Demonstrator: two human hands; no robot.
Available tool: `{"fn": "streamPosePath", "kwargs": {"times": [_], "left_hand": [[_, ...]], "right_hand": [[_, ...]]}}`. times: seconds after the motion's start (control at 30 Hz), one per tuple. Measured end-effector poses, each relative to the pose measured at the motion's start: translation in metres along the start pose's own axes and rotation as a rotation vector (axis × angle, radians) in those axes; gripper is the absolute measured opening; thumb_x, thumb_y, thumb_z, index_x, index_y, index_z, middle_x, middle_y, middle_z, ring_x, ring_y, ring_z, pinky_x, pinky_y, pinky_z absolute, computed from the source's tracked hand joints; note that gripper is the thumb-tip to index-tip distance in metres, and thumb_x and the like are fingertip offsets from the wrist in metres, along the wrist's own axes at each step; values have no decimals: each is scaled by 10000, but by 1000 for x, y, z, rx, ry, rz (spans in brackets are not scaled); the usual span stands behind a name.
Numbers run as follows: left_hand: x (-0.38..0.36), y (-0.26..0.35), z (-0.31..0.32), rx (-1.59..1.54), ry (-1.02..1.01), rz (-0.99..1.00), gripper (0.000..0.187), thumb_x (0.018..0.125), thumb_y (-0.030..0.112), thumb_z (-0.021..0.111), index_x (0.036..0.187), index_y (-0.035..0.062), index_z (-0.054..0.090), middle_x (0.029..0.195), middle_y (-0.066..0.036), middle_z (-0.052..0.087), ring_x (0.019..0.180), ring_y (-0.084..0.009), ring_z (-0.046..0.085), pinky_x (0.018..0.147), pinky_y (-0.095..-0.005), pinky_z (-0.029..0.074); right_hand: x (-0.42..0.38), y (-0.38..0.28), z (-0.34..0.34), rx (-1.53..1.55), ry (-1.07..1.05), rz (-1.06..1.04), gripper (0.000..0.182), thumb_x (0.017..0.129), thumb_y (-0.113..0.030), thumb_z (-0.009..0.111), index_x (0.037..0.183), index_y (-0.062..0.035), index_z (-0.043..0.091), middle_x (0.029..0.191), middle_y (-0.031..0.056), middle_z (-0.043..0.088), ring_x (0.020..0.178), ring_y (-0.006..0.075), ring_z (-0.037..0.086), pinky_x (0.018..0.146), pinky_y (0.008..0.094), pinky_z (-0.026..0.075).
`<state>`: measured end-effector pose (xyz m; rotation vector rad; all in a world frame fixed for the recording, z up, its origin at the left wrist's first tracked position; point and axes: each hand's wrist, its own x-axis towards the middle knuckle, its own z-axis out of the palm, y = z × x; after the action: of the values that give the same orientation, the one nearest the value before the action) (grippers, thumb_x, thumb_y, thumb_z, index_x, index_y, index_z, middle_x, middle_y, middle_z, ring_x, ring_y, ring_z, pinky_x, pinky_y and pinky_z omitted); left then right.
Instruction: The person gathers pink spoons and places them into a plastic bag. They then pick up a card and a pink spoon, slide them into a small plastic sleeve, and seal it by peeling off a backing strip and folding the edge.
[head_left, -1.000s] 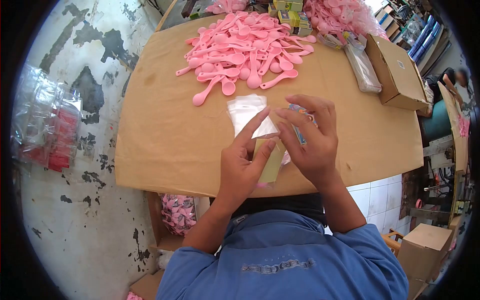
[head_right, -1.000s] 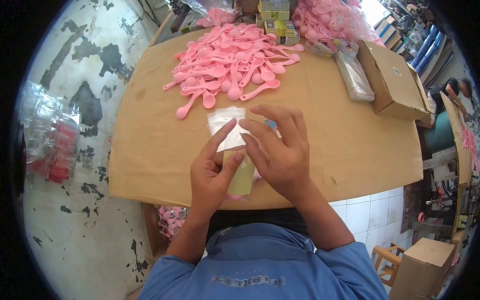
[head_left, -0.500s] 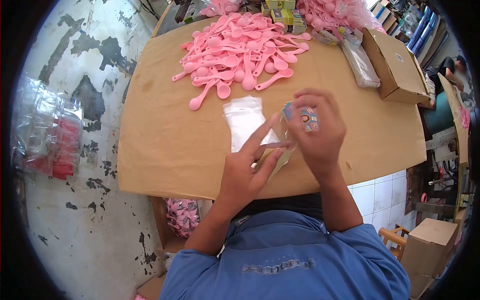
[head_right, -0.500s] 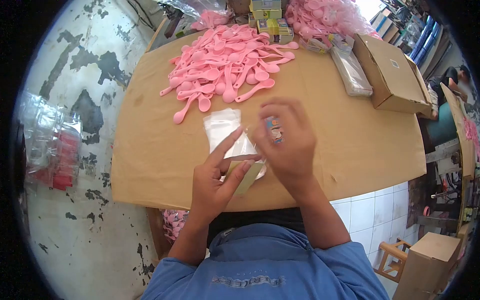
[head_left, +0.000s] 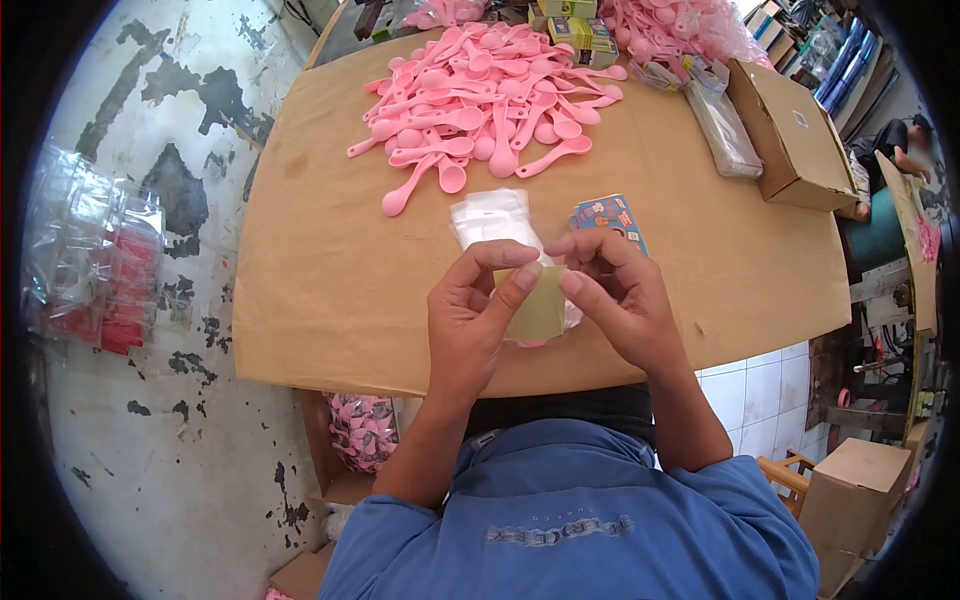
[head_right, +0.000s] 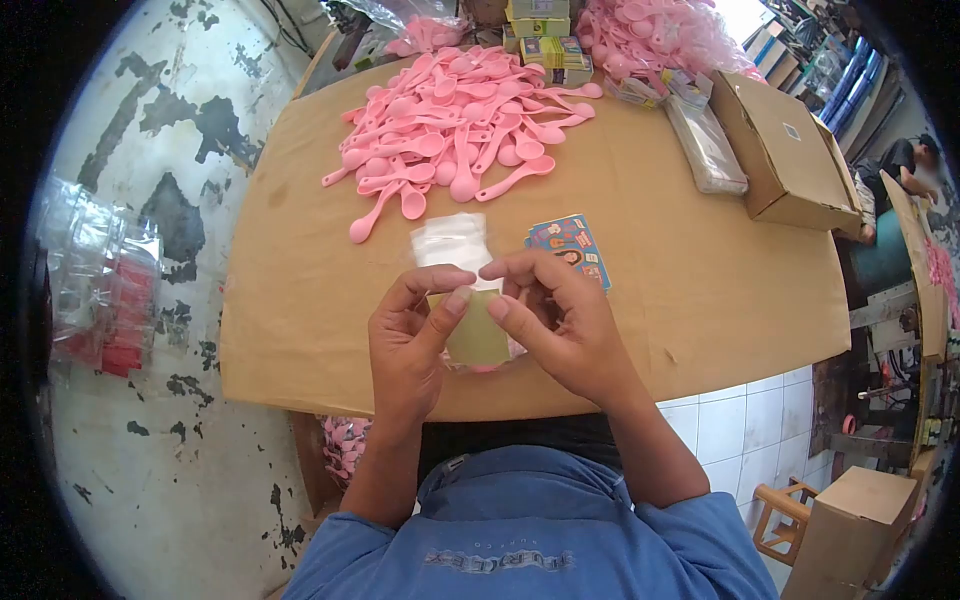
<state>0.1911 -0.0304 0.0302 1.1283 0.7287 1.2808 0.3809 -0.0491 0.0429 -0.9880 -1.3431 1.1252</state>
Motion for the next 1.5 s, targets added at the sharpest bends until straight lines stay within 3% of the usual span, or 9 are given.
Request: {"fn": "streamPosePath", "kwargs": {"times": [0.1,0.4,0.67,0.87,0.97,1.17,1.3,1.4,1.5], "left_hand": [[-1,5,-6,9,-9,-32,233,1027,50,714,1243,-35,696,1239,-166,737,1119,-175,701,1013,-328,535],[-4,10,-15,71,16,-48,221,1042,31,690,1245,-56,701,1148,-159,788,1021,-152,743,901,-283,577],[-4,5,-23,11,-61,73,82,1042,-27,626,1073,-18,701,1000,-58,758,894,-87,701,845,-252,568],[-3,8,-28,-389,-146,-55,162,1012,-47,612,1169,-19,645,1048,-77,744,918,-99,681,850,-237,554],[-7,-1,-31,-61,-78,-45,264,1010,-34,654,1270,-23,605,1124,-127,759,1007,-138,712,905,-266,578],[-8,24,-21,-76,-160,-270,470,986,-19,734,1420,-56,559,1240,-200,764,1111,-194,739,956,-296,573],[-15,21,-37,64,-98,-106,319,995,-64,693,1310,-53,647,1267,-198,756,1123,-185,734,1008,-316,577],[-13,28,-60,136,130,195,286,1001,-84,672,1285,-63,652,1295,-194,744,1155,-197,725,1031,-321,570],[0,51,-88,516,289,385,268,1030,-72,637,1296,-58,669,1278,-202,743,1244,-241,703,1052,-343,562]], "right_hand": [[5,8,-1,-28,9,25,172,1026,-116,739,1152,-4,705,977,-11,670,787,29,568,688,196,439],[10,-2,-6,241,-20,80,150,1041,-73,713,1176,-8,716,1005,9,694,919,63,637,817,238,510],[10,-8,-22,-167,-112,-290,127,924,26,709,991,-22,805,923,69,659,835,165,636,734,296,490],[7,-21,-18,-228,-119,-312,84,913,-2,740,969,-18,800,917,76,654,824,150,637,698,282,492],[6,-19,-12,-246,-107,-255,89,916,26,752,995,-11,772,952,68,653,834,127,633,704,267,496],[5,-4,5,141,29,-170,201,933,25,790,1096,-16,681,1052,29,636,875,90,627,724,263,505],[1,-5,7,93,-18,-70,212,910,26,812,1076,-21,688,1004,22,639,878,91,630,742,262,510],[-1,-9,-4,-374,-69,-125,178,905,35,798,1044,-22,701,939,37,643,880,108,639,769,261,510],[-1,-8,-20,-432,153,-154,124,930,-30,787,1023,-14,707,888,55,637,819,135,626,737,270,500]]}}
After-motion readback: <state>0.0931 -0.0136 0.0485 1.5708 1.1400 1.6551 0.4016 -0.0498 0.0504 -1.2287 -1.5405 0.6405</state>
